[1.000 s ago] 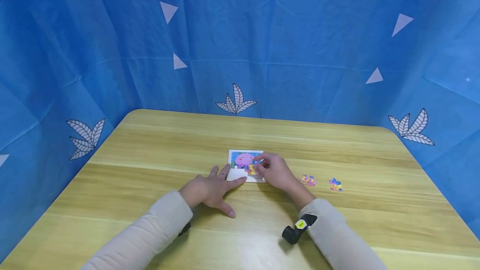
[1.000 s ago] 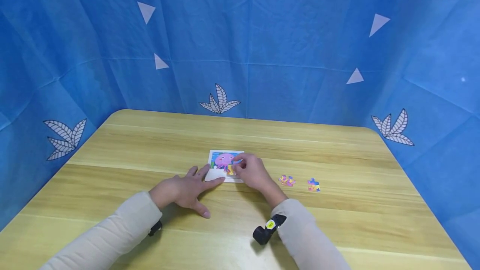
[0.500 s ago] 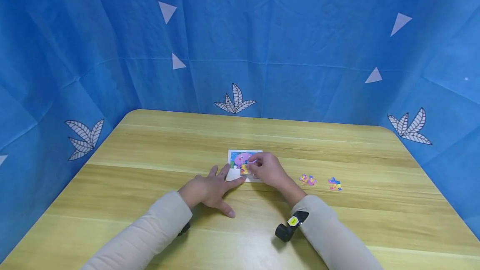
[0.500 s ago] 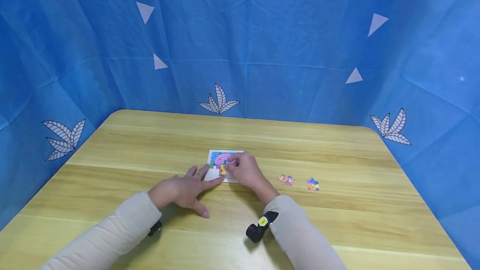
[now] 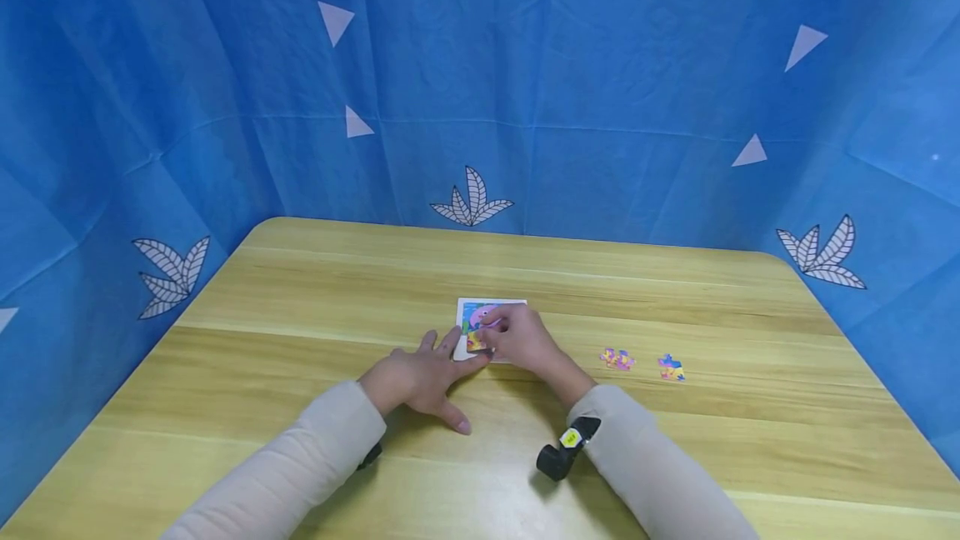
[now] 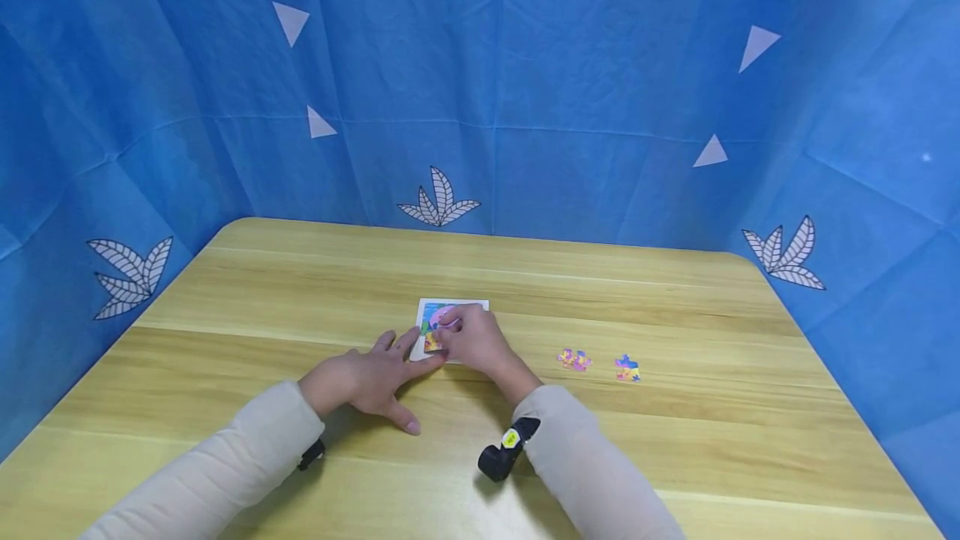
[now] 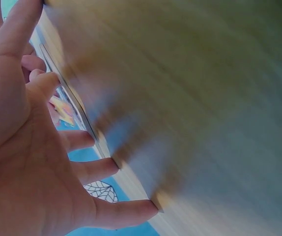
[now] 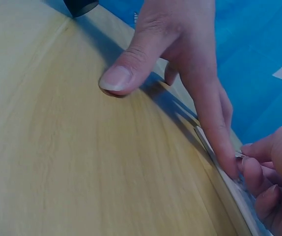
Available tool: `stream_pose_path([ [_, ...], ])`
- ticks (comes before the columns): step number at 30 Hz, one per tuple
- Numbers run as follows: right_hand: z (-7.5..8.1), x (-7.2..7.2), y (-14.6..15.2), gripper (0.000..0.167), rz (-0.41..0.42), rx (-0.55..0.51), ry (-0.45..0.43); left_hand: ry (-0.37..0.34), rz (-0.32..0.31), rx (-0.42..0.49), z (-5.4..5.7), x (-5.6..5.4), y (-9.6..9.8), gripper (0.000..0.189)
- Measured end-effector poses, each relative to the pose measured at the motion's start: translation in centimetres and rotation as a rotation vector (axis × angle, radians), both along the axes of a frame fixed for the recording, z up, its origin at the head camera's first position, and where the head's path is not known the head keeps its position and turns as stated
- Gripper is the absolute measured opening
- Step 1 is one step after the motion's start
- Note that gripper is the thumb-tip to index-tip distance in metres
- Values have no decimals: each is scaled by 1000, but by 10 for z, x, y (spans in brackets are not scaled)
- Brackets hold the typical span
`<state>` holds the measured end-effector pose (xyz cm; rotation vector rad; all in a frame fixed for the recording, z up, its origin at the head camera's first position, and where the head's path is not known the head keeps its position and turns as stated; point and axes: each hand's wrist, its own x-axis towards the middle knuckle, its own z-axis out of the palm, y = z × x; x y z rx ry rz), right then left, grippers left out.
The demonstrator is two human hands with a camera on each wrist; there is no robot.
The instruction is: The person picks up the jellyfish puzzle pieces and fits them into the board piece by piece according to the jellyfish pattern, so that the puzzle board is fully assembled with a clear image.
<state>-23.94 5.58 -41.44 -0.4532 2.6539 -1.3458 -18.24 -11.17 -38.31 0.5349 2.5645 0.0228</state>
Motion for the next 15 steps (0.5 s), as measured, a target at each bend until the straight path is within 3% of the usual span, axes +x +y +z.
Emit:
stream_pose_path([
  [15,-2,0,-11,6,-4,15,-55,3,-7,-6,-1,0,-1,93],
])
